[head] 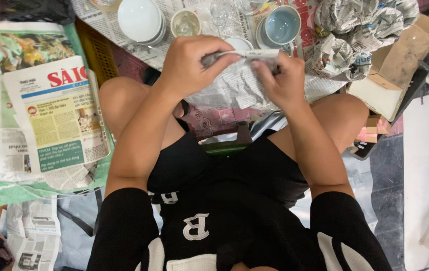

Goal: The person wraps small ceramic bowls and cups with newspaper. They fold the paper around each item, tuck the edges, and place the wrapped items into a black plastic crate. The process is repeated for multiple items.

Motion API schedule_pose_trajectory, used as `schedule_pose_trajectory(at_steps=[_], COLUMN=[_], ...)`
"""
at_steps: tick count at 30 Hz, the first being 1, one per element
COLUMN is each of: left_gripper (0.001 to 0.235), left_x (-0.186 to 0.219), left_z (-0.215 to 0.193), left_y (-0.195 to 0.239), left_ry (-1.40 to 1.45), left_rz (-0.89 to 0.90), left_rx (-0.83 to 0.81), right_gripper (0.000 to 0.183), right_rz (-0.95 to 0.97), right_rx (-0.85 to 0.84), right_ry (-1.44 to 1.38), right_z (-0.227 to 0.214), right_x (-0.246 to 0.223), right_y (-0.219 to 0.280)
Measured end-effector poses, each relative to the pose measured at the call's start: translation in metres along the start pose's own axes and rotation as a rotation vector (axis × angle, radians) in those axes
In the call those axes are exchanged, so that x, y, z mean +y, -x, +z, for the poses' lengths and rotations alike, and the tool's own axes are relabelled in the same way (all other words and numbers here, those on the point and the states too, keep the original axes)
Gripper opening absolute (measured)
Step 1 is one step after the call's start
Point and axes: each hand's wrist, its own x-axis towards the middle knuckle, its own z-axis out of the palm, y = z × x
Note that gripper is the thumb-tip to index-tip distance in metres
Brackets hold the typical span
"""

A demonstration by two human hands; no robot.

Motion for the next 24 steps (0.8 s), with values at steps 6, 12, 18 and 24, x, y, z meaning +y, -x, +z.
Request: schedule_pose_trajectory(at_steps=[6,12,18,24], left_gripper=[0.017,0.017,0.013,0.017], left_x=[0.008,0.01,-0.006,-0.013], left_z=[0.015,0.011,0.0,-0.027], left_y=[0.001,0.011,0.023,0.025], left_ry=[-0.09,0.151,0.037,-0.143], left_rz=[0.194,-0.181,-0.075,-0.072], left_rx=[0.106,0.029,0.121,0.073], right_gripper=[0.016,0.003,0.004,0.006], right_rz=[-0.16,-0.275,-0.33,-0.228], right_rx=[0.094,0.208,0.297,0.35], right_ry=[-0.321,0.058,0.099,0.019], right_z=[0.01,-0.006,-0.019,-0.029], right_x=[0.007,0.036,0.044,0.054], right_y=[-0.004,-0.003,-0.012,-0.017])
